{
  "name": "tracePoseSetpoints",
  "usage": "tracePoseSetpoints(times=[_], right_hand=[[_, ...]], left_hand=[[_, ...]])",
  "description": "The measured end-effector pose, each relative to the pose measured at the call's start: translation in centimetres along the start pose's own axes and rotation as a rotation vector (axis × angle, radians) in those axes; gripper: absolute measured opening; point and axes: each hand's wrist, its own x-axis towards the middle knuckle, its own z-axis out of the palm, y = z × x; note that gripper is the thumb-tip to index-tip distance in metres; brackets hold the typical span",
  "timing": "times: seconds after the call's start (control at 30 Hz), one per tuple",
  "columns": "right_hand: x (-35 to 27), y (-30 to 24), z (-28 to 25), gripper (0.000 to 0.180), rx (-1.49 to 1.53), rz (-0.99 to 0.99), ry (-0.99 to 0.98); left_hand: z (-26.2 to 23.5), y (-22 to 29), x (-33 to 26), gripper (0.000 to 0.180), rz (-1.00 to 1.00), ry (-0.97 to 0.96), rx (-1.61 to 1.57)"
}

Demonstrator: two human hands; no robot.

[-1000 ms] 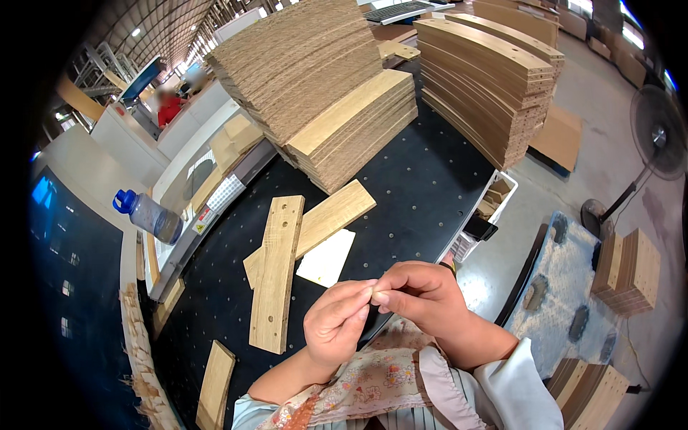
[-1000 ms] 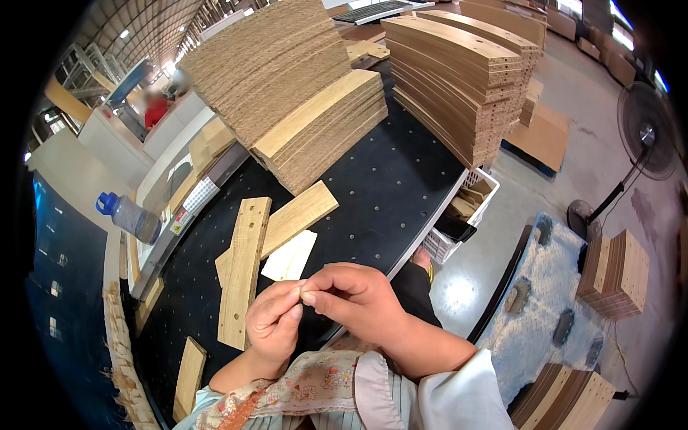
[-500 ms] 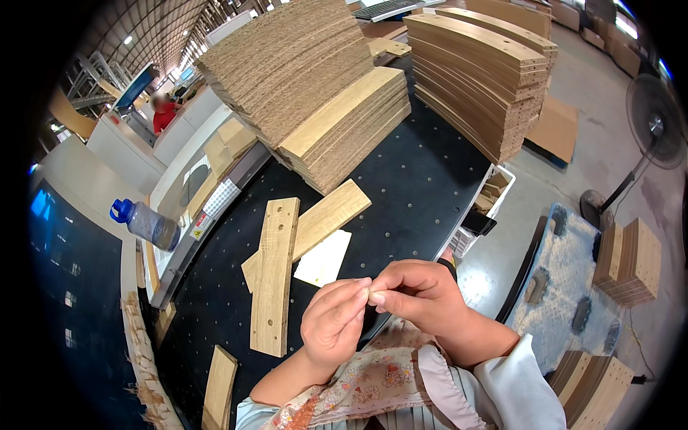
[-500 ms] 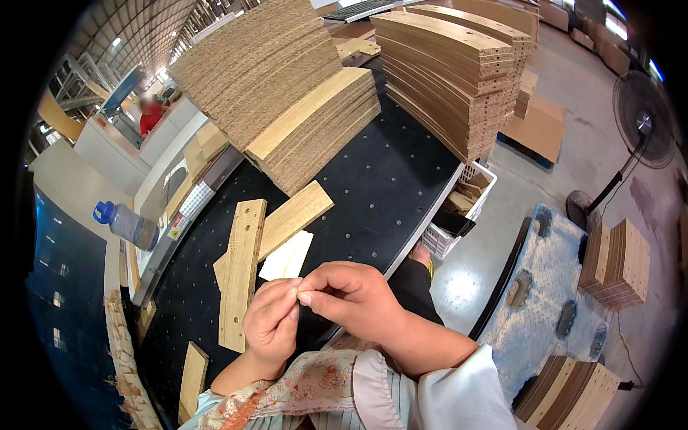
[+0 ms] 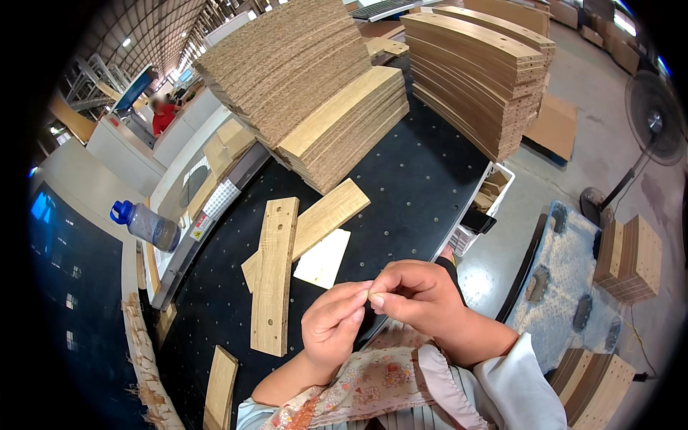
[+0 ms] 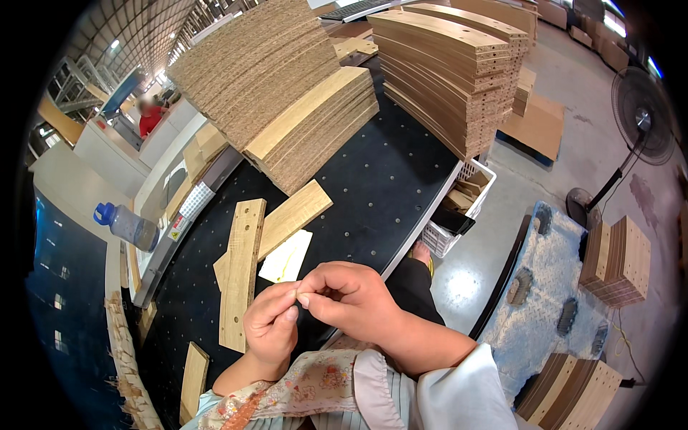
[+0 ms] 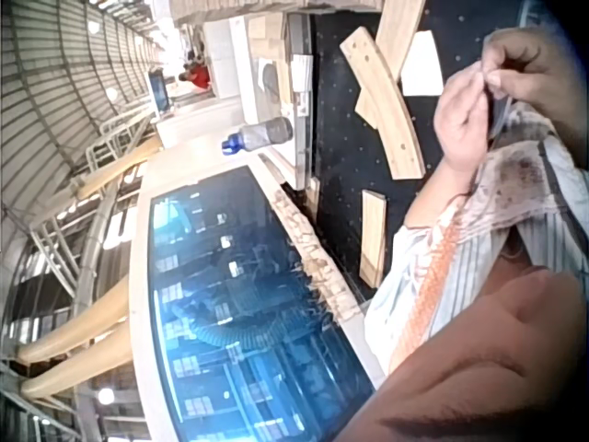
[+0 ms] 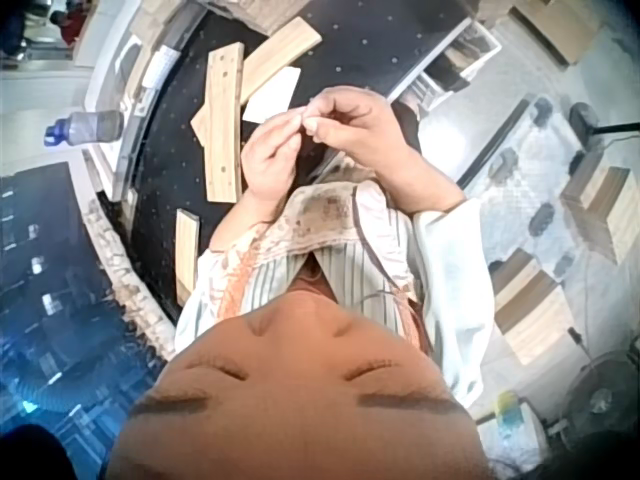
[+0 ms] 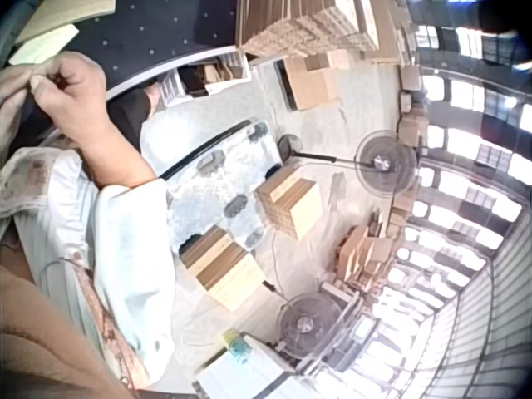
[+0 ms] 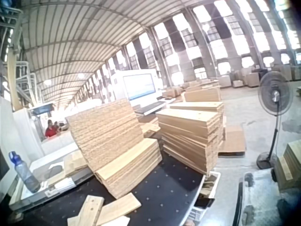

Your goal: The person picks up wooden boards, aligns them, and applies small round labels from a sheet to the sides of the boards one at a time.

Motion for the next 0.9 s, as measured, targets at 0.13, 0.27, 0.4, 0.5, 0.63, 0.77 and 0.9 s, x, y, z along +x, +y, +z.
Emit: tracePoseSetpoints(times=[0.13,0.27,0.4,0.5,0.63,0.77,0.9], right_hand=[[0.05,0.0,0.06,0.006,0.029,0.025,0.003],[0.01,-0.18,0.05,0.007,0.027,0.025,0.005],[-0.02,-0.31,-0.03,0.007,-0.029,0.028,-0.003],[0.0,-0.27,-0.02,0.007,0.0,0.029,-0.008],[0.09,-0.11,0.21,0.005,0.045,-0.012,0.006],[0.08,-0.33,-0.01,0.007,0.045,0.019,-0.029],[0.08,-0.57,-0.08,0.008,0.037,0.061,-0.044]], left_hand=[[0.11,-0.12,-0.04,0.027,-0.016,0.016,-0.037],[-0.09,0.25,0.21,0.026,0.038,-0.005,0.113],[-0.31,0.53,0.46,0.024,0.074,-0.016,0.257],[-0.3,0.52,0.51,0.023,0.091,-0.011,0.263],[-0.34,0.45,0.46,0.024,0.098,-0.014,0.25],[-0.42,0.39,0.46,0.025,0.123,-0.024,0.273],[-0.59,0.44,0.52,0.028,0.169,-0.051,0.345]])
